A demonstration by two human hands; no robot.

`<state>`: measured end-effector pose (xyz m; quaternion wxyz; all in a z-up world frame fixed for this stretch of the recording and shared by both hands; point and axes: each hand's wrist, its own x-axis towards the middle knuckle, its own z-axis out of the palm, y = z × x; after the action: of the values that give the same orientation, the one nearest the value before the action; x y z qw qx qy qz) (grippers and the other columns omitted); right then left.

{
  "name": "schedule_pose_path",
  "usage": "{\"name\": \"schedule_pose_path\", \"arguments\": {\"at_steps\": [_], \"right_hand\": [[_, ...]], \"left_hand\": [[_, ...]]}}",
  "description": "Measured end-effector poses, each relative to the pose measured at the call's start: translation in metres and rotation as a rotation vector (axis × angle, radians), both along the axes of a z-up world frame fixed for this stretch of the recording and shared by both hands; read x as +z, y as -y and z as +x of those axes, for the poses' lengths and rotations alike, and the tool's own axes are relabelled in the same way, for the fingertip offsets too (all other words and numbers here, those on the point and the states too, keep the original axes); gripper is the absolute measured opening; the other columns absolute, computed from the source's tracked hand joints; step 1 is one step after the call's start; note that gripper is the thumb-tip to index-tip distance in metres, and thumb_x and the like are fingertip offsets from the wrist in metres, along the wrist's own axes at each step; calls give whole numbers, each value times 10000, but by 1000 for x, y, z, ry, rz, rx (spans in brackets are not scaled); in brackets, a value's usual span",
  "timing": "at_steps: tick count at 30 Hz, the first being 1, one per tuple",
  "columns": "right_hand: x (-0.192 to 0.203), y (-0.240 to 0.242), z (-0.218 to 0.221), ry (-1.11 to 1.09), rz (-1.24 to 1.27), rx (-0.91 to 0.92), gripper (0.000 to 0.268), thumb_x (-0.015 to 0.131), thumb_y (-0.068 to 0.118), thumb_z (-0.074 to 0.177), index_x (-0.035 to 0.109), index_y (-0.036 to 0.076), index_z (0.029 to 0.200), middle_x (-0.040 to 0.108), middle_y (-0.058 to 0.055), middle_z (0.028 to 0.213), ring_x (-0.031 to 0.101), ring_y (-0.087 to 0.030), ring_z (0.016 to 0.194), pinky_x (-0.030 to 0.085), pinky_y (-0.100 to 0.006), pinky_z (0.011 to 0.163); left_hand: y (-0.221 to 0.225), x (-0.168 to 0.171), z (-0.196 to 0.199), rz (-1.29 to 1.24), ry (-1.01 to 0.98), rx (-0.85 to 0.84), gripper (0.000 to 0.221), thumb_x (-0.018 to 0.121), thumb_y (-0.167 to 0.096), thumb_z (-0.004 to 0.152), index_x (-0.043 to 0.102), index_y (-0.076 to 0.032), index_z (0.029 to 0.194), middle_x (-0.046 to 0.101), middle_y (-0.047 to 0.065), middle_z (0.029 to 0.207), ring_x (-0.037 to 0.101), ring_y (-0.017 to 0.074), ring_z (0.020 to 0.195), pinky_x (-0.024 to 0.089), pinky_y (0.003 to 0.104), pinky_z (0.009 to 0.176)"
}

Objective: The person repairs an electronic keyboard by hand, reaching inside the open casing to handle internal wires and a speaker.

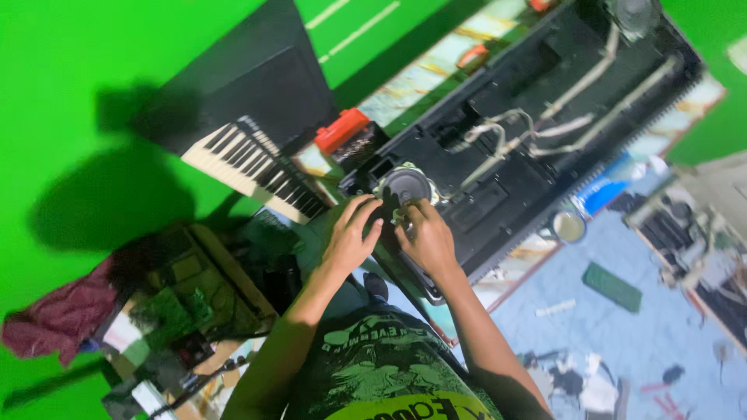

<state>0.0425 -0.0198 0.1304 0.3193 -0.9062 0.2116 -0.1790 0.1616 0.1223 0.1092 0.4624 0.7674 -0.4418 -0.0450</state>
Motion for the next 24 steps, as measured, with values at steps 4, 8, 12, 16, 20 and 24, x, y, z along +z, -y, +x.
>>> {"name": "schedule_pose_path", "arguments": {"at_steps": [4, 8, 12, 16, 20, 24], "right_hand": [[-11, 6, -16, -7, 51, -144, 245, 751, 145, 808, 707, 60, 1033, 664, -109, 1135, 689, -342, 930, 563, -431, 775], [-19, 9, -23, 23, -4, -306, 246, 758, 148, 805, 700, 68, 1030, 655, -117, 1149, 682, -358, 982, 562, -437, 793], [-24, 8, -19, -44, 22, -453, 288, 781, 160, 786, 673, 47, 1028, 637, -140, 1120, 665, -378, 937, 554, -449, 760], [-31, 5, -15, -52, 66, -563, 263, 775, 149, 796, 686, 77, 1033, 639, -113, 1061, 675, -356, 898, 558, -439, 751], [-43, -3, -10, -145, 60, -679, 261, 795, 162, 797, 690, 77, 1020, 627, -124, 1019, 669, -366, 849, 545, -452, 709], [-54, -14, -3, -167, 155, -733, 251, 773, 158, 833, 703, 83, 1062, 638, -117, 985, 676, -346, 769, 544, -450, 677]], "left_hand": [[26, -7, 12, 63, 100, -143, 348, 716, -145, 905, 674, -78, 1244, 632, 114, 1273, 597, 346, 1192, 468, 439, 1029], [54, -10, 27, 89, 228, -312, 347, 727, -173, 879, 692, -98, 1216, 632, 83, 1252, 578, 317, 1200, 436, 453, 1026], [77, -14, 41, 113, 206, -486, 346, 726, -189, 886, 697, -108, 1221, 633, 71, 1263, 574, 301, 1210, 435, 445, 1040], [90, -25, 55, 138, 204, -602, 322, 730, -195, 891, 707, -124, 1205, 641, 51, 1248, 574, 284, 1221, 418, 457, 1047], [96, -41, 71, 120, 219, -702, 313, 732, -195, 885, 707, -125, 1189, 642, 38, 1235, 572, 267, 1225, 403, 456, 1028], [96, -54, 84, 171, 206, -806, 290, 736, -180, 897, 714, -134, 1182, 656, 5, 1206, 581, 229, 1193, 392, 443, 1001]]}}
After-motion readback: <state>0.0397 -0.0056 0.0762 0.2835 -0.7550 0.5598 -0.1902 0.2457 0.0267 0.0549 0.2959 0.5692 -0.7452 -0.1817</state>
